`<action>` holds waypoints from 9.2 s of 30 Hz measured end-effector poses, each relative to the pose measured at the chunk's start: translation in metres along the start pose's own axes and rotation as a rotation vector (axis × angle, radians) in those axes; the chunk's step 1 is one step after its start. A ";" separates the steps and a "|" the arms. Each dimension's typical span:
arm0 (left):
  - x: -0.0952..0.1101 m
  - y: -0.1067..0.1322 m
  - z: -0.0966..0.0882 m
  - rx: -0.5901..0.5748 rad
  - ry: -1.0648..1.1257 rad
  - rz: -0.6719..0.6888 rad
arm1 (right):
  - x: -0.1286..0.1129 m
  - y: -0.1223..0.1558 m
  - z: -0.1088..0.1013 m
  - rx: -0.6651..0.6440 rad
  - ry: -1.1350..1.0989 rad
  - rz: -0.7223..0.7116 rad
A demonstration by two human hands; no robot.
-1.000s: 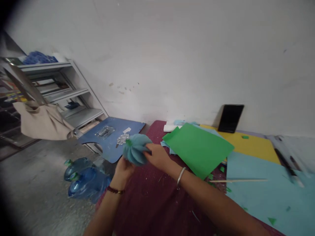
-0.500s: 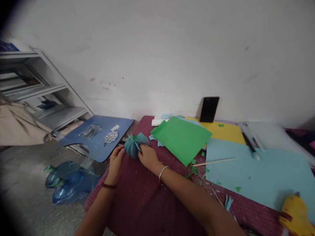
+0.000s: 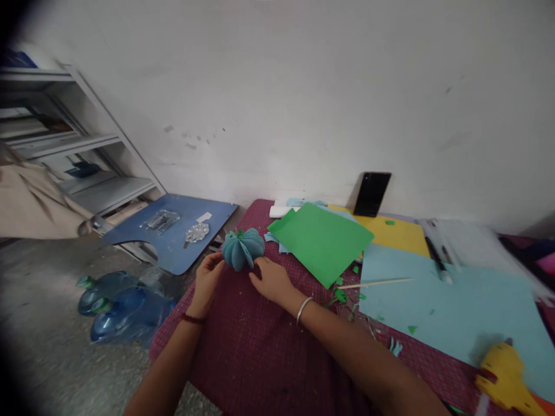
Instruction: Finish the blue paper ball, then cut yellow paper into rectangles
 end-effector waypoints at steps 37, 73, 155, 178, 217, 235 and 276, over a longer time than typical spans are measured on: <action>0.030 0.019 0.037 -0.076 -1.077 0.380 | -0.029 -0.044 -0.015 0.005 0.359 0.077; 0.006 0.010 0.025 0.032 -0.504 0.208 | 0.013 -0.035 -0.006 0.073 -0.038 -0.107; 0.014 0.013 0.037 -0.445 -0.667 0.426 | 0.049 -0.046 0.013 0.187 -0.298 0.029; 0.009 0.001 0.001 -0.028 -0.477 0.318 | 0.040 0.003 -0.036 0.189 -0.178 -0.042; -0.016 -0.055 0.011 -0.373 -0.479 0.225 | 0.040 -0.041 -0.039 0.229 -0.206 -0.122; -0.021 -0.050 0.012 -0.371 -0.503 0.187 | 0.013 -0.022 -0.015 0.013 -0.019 -0.300; -0.018 -0.058 0.009 -0.420 -0.370 0.163 | 0.050 -0.032 -0.027 0.207 -0.380 -0.013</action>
Point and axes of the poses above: each hand's wrist, its own y-axis away from the middle knuckle, its own z-axis out of the palm, x = y × z, the point moved 3 cm from there along -y, towards the middle knuckle, and after that the axes turned 14 degrees about -x, right-handed, at the moved point
